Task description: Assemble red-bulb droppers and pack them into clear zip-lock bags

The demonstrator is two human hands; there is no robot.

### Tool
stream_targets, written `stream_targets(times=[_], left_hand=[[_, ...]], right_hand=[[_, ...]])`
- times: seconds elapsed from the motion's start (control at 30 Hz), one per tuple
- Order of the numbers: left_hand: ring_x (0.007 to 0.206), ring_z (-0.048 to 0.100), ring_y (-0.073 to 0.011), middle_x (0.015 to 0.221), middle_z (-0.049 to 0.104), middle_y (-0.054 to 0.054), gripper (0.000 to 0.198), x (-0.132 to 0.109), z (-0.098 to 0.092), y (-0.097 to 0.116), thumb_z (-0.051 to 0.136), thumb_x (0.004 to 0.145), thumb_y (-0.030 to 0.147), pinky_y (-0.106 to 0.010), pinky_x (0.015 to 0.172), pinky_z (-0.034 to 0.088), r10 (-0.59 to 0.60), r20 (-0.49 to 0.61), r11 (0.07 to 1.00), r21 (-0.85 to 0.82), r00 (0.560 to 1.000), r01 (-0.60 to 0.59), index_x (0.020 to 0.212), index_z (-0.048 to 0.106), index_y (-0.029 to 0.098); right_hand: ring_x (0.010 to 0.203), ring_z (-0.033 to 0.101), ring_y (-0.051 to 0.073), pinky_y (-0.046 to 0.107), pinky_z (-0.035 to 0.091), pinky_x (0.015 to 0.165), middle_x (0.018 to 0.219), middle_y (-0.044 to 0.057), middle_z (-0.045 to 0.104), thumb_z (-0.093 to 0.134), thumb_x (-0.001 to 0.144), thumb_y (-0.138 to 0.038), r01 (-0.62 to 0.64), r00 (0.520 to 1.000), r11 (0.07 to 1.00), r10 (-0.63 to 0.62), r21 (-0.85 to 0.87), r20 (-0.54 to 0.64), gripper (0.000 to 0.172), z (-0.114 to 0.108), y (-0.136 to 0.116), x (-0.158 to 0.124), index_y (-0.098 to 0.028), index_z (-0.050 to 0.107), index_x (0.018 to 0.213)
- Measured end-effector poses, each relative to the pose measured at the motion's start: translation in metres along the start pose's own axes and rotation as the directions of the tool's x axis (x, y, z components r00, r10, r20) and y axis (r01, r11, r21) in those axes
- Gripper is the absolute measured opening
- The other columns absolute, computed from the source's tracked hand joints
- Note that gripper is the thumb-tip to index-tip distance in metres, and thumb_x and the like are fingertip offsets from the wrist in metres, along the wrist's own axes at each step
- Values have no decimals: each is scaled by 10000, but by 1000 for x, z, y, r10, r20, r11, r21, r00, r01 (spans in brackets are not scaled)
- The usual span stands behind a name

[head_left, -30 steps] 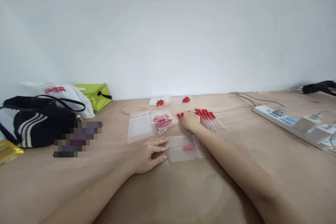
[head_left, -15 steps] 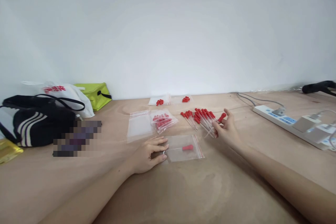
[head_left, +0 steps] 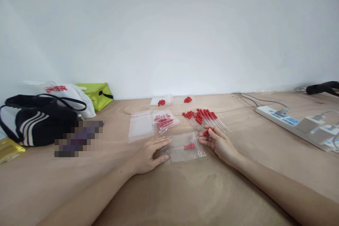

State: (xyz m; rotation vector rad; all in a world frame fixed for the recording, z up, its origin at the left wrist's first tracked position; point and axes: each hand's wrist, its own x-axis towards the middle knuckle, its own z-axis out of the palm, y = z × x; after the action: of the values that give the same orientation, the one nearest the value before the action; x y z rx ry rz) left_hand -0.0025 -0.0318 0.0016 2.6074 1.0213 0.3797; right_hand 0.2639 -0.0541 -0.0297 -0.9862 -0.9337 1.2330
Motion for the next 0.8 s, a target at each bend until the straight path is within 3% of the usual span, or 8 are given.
stream_targets(times=[0.13,0.2,0.27,0.43,0.53,0.6,0.7,0.8], left_hand=[[1179,406,-223,1285,459,-44,490,0,2,-2,495,806,399,-402,998,307,11,-21,1000,-12,1000,-11,1261,412,238],[1182,402,-222,1288,454,-46,492,0,2,-2,492,809,399,-399,998,307,11,-21,1000,-9,1000,-11,1265,405,237],[1187,396,-222,1290,452,-48,494,0,2,-2,494,808,400,-398,1000,303,8,-21,1000,-6,1000,-8,1265,406,233],[1176,409,-221,1280,464,-43,481,1,2,-2,494,808,404,-392,997,308,24,-27,1000,-18,999,-25,1253,422,237],[1179,406,-213,1282,462,-39,472,2,2,-2,485,817,393,-387,1002,302,42,-25,999,-23,999,-43,1259,416,243],[1189,394,-207,1291,452,-31,451,2,2,-3,469,829,388,-388,1005,296,50,-8,999,-14,999,-50,1259,416,263],[1208,369,-214,1317,418,-21,406,2,0,-1,446,842,394,-408,1009,280,39,46,999,26,998,-40,1237,441,300],[1229,337,-223,1345,376,-9,364,2,-3,2,422,858,373,-432,1010,263,25,112,997,68,993,-33,1219,453,337]], right_hand=[[448,512,75,213,422,421,618,-32,553,611,659,-437,-39,991,979,63,-200,116,369,5,-5,-5,-178,503,899],[351,429,35,181,339,331,666,-31,578,635,631,-434,-26,986,961,70,-274,150,389,9,-5,-7,-179,482,881],[339,431,28,164,297,297,764,-1,610,641,618,-438,3,984,952,51,-306,168,382,13,-4,-7,-185,451,831],[574,606,144,169,335,342,716,38,636,579,669,-469,40,968,923,59,-382,244,316,20,3,-2,-176,495,750],[514,564,124,194,372,414,529,-6,570,539,705,-443,130,956,850,30,-510,293,318,17,6,3,-165,510,554],[416,481,90,190,331,396,428,-34,488,505,727,-409,157,950,789,44,-594,309,362,13,5,7,-169,464,460],[343,382,71,195,281,367,390,-46,454,478,729,-348,114,968,729,70,-675,239,309,4,-1,17,-175,487,473],[443,481,99,210,354,447,529,-10,582,504,687,-258,176,984,595,-104,-784,142,152,1,-12,33,-169,583,592]])
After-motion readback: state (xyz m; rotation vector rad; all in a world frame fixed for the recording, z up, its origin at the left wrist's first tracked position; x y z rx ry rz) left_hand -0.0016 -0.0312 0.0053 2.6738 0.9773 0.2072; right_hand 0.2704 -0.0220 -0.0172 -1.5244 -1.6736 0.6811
